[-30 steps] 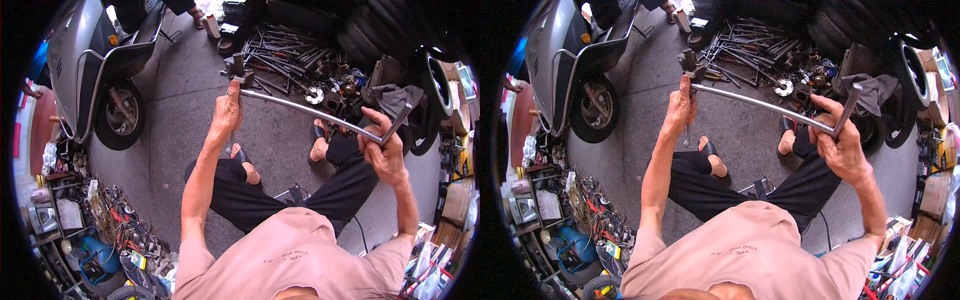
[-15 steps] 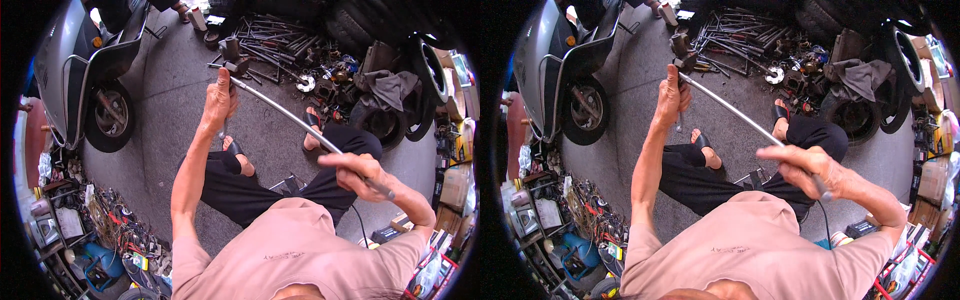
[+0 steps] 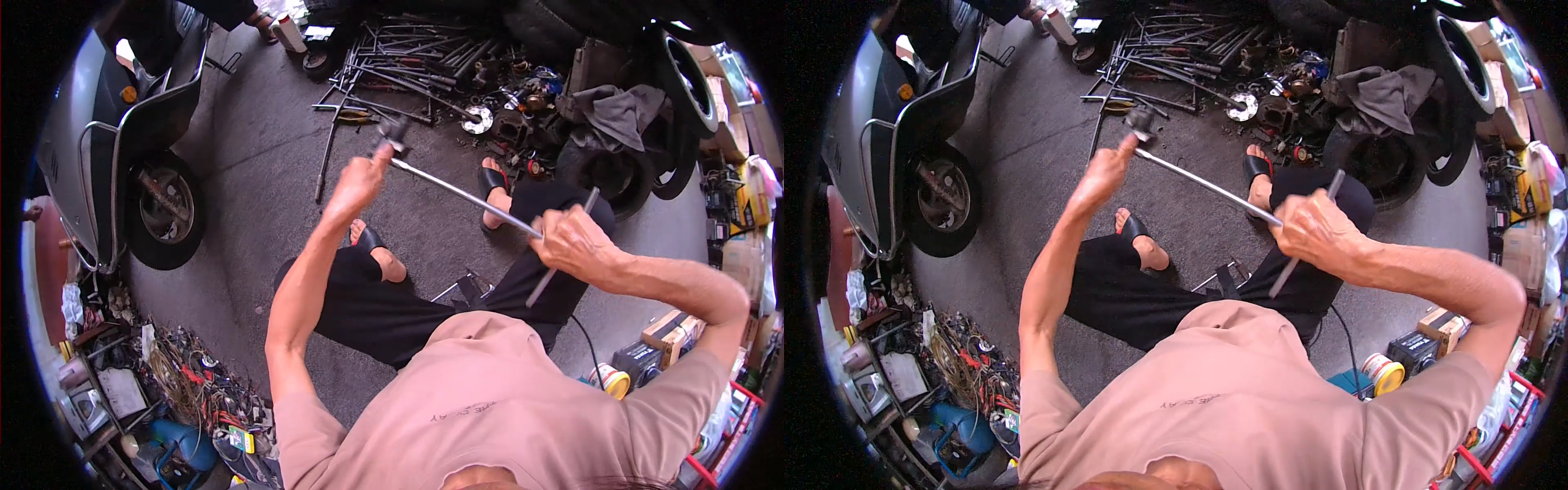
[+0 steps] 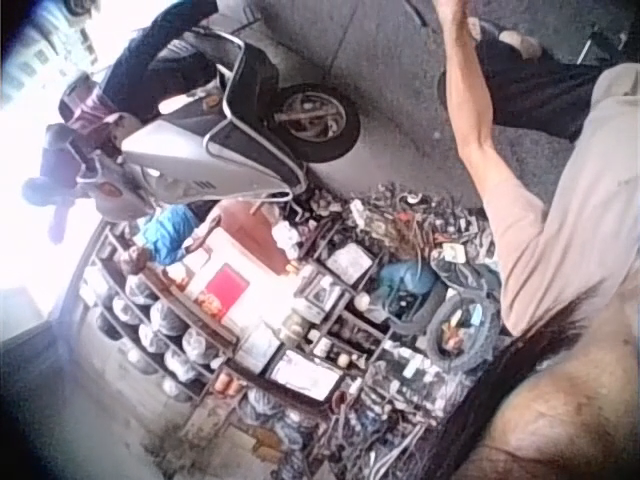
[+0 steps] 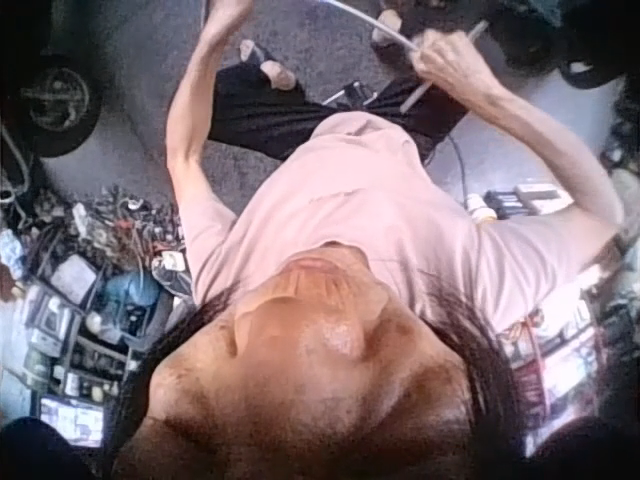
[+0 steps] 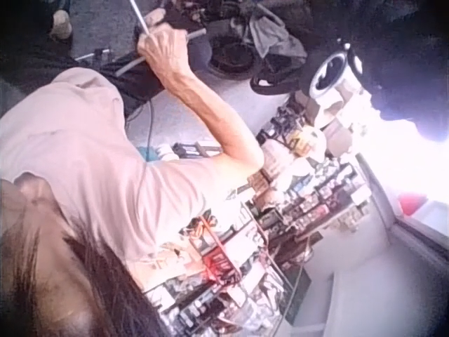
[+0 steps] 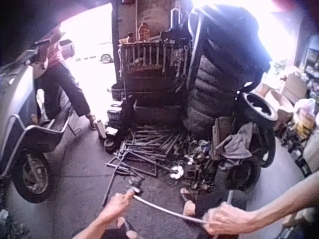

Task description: The recorder disassembles and inspects various motorcycle parts including a brake lever assembly and an engine piston using tools in a workshop.

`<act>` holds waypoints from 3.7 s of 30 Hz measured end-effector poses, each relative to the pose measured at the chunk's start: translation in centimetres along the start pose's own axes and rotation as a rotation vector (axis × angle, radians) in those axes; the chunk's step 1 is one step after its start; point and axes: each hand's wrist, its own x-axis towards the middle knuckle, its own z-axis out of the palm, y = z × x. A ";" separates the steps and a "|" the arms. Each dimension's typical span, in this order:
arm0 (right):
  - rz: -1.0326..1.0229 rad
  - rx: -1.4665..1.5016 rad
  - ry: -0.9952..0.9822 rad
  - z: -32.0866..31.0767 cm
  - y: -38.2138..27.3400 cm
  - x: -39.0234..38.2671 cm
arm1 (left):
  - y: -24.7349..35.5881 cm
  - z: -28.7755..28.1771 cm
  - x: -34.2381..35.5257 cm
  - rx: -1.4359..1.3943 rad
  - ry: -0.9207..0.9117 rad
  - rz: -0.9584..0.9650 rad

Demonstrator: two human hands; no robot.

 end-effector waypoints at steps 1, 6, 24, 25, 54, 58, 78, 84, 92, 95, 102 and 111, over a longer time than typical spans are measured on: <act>0.096 -0.098 0.053 -0.9 0.4 0.2 | 0.1 -0.8 0.5 -0.123 0.040 -0.057; 0.527 -0.113 0.969 -1.3 3.1 0.1 | 2.7 -3.5 -0.2 -0.705 0.302 -0.068; 0.300 2.191 0.420 -1.2 -0.4 0.9 | 1.8 -3.1 -1.9 -0.527 0.409 0.101; 0.312 2.089 0.422 -1.7 -0.3 0.4 | 1.9 -3.4 -1.8 -0.507 0.346 0.095; -0.013 2.286 0.622 -4.4 1.0 -2.3 | 2.5 -3.4 -2.3 -0.997 0.030 0.104; 0.307 1.696 0.689 -3.4 2.0 -2.3 | 2.3 -4.5 -2.7 -0.976 -0.117 0.107; -0.234 0.918 0.721 2.7 1.1 -0.7 | 3.1 -1.4 -1.7 -0.801 -0.040 -0.189; -0.081 0.310 0.332 0.9 0.4 -1.5 | 1.7 -0.9 -2.0 -0.421 -0.249 -0.266; 0.539 -0.387 0.960 -1.5 3.9 -0.9 | 2.4 -1.2 0.0 -0.905 0.168 -0.028; 0.833 0.149 1.302 -3.5 3.1 -1.5 | 3.5 -1.6 -0.7 -0.994 0.228 -0.009; -0.080 2.383 0.841 -3.3 1.5 -3.6 | 3.5 -1.1 -1.4 -1.025 0.272 0.023; 0.016 2.456 0.468 -3.3 -0.5 -3.2 | 4.0 -1.7 -1.6 -0.950 0.295 0.090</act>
